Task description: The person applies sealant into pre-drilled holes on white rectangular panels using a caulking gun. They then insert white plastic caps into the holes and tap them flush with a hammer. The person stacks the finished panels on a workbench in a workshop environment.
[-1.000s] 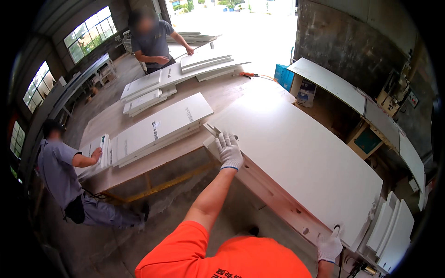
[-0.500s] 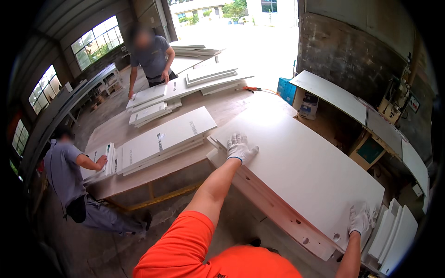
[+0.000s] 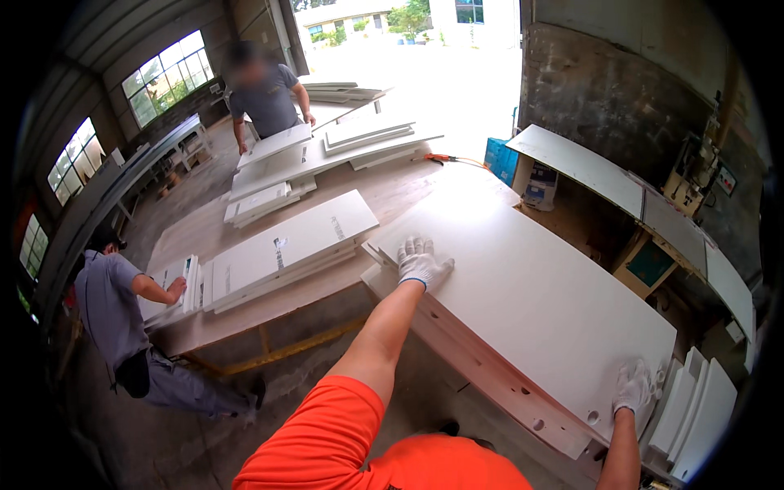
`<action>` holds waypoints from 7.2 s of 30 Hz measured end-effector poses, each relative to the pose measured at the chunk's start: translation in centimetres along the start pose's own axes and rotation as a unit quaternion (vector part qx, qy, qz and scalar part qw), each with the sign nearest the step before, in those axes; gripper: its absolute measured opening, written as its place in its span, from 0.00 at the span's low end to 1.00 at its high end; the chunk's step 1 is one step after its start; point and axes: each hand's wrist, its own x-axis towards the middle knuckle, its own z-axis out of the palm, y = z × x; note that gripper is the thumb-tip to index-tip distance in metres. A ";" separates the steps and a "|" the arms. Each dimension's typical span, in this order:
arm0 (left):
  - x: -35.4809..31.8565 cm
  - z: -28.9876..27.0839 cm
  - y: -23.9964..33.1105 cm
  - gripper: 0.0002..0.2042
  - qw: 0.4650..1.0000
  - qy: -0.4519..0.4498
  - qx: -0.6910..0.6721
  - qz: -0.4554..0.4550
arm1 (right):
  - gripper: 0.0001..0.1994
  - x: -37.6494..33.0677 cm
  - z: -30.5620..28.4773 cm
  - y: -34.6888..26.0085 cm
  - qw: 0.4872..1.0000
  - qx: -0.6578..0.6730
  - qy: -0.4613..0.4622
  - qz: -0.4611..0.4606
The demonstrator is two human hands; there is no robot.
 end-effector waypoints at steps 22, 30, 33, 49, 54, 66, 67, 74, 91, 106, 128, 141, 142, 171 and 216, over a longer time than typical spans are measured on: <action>-0.4 -0.2 -0.1 0.51 1.000 0.000 0.000 -0.009 | 0.22 0.0 0.3 -0.4 1.000 0.012 0.007 0.021; -0.5 -0.4 0.0 0.50 1.000 0.000 -0.005 -0.008 | 0.19 0.0 1.2 0.4 0.999 0.019 0.042 -0.010; -0.5 -0.4 0.2 0.50 1.000 -0.002 -0.004 -0.014 | 0.19 0.1 1.5 0.8 0.998 0.009 0.054 -0.016; -0.6 -0.3 0.2 0.49 1.000 0.006 0.003 -0.019 | 0.21 0.1 2.5 1.6 0.994 0.002 0.097 -0.040; -0.5 -0.4 0.4 0.50 1.000 0.008 -0.010 -0.012 | 0.21 0.1 2.6 2.0 0.993 -0.001 0.109 -0.048; -0.4 0.1 0.0 0.50 1.000 0.012 0.004 -0.011 | 0.23 0.0 0.7 0.2 1.000 0.008 0.026 -0.013; -0.4 -0.1 0.2 0.51 1.000 0.008 0.003 -0.010 | 0.23 0.0 0.8 0.5 0.999 0.008 0.034 -0.016; -0.3 0.4 -0.8 0.51 0.999 0.019 -0.025 -0.009 | 0.22 -0.2 -1.1 -1.9 1.000 0.013 -0.016 0.010; -0.6 -0.5 -0.1 0.50 1.000 -0.003 -0.002 -0.021 | 0.23 0.0 0.6 -0.2 1.000 0.011 -0.007 0.006; -0.7 -0.2 -0.4 0.50 1.000 0.003 -0.022 -0.015 | 0.23 -0.2 -0.5 -1.7 1.000 -0.009 -0.007 0.013; -0.4 0.2 -0.2 0.50 0.999 0.014 -0.035 -0.013 | 0.22 0.2 0.1 -0.3 1.000 -0.022 0.008 0.004; -0.7 -0.2 0.0 0.50 1.000 0.011 -0.023 -0.014 | 0.25 0.2 -0.1 -0.2 0.999 -0.043 -0.009 0.014; -0.6 -0.2 0.2 0.50 1.000 0.010 -0.022 -0.012 | 0.25 0.2 0.0 0.1 0.999 -0.047 -0.006 0.015; -0.1 0.5 -0.4 0.51 1.000 0.010 -0.011 -0.013 | 0.26 0.3 -0.4 -0.5 0.997 -0.060 -0.034 0.027; -0.2 0.3 -0.4 0.51 1.000 0.002 -0.021 -0.006 | 0.27 0.6 -0.2 -0.3 0.996 -0.063 -0.053 0.042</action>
